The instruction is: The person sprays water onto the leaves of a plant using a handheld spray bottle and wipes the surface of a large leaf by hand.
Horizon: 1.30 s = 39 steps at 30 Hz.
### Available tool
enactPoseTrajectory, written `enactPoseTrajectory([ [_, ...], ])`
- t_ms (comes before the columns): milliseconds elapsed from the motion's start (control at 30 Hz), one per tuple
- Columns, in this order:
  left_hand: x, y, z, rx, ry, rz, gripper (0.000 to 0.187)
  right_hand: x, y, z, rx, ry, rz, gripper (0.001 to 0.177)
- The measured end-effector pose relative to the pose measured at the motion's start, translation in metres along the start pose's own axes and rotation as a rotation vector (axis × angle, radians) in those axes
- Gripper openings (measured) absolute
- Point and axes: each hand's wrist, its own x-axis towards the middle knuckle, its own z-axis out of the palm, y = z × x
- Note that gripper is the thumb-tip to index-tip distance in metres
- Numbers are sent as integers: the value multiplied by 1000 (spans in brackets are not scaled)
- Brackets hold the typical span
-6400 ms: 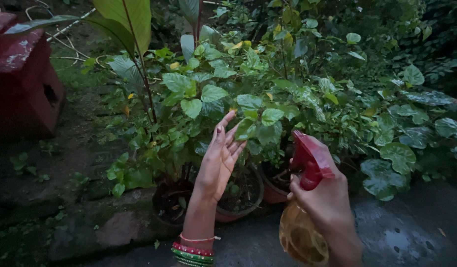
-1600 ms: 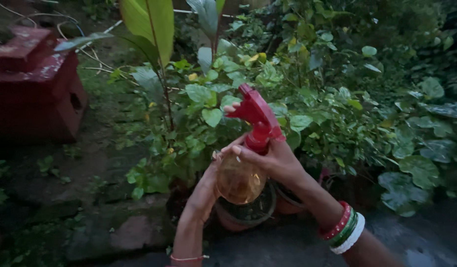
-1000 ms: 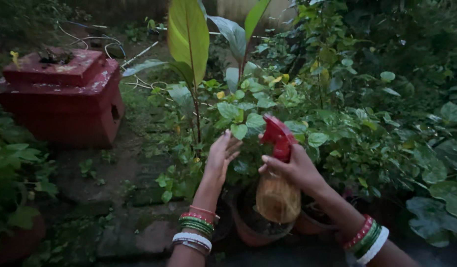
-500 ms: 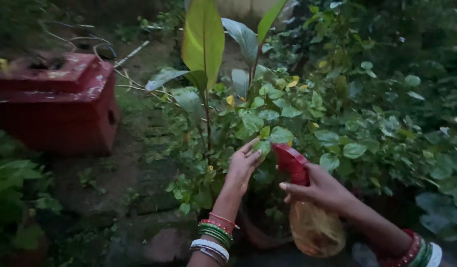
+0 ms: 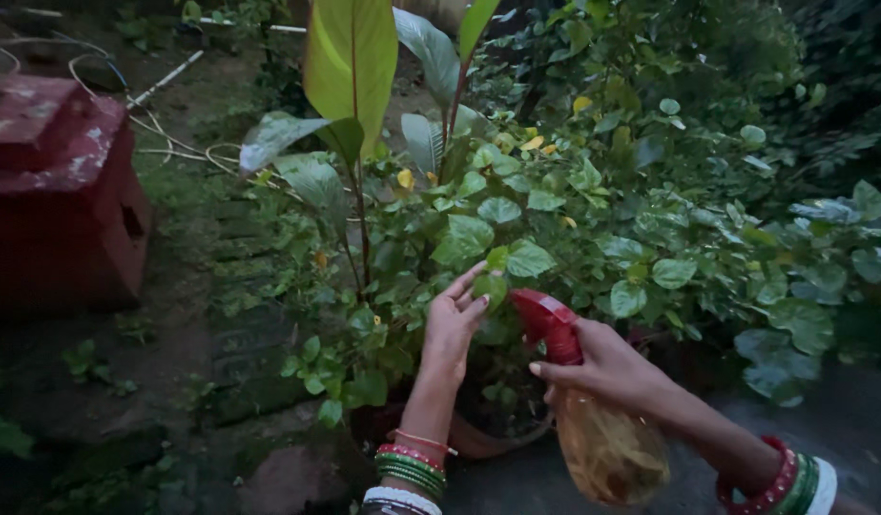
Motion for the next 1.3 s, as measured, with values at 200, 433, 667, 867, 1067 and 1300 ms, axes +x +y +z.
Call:
enactPoseTrajectory([
  [200, -6, -5, 5, 9, 56, 24, 57, -10, -3, -6, -30, -22, -3, 39],
  [433, -7, -9, 4, -23, 105, 52, 58, -20, -8, -16, -92, -39, 22, 44],
  [667, -21, -17, 4, 6, 148, 17, 64, -19, 1, -14, -146, -79, 19, 36],
  [867, -34, -23, -11, 39, 184, 1, 65, -16, 12, -5, -146, -112, 25, 36],
  [1067, -44, -12, -15, 111, 215, -68, 60, -15, 7, 7, -70, -107, 115, 51],
  [1300, -44, -19, -21, 73, 173, -51, 59, -15, 14, 12, -27, -116, 65, 48],
])
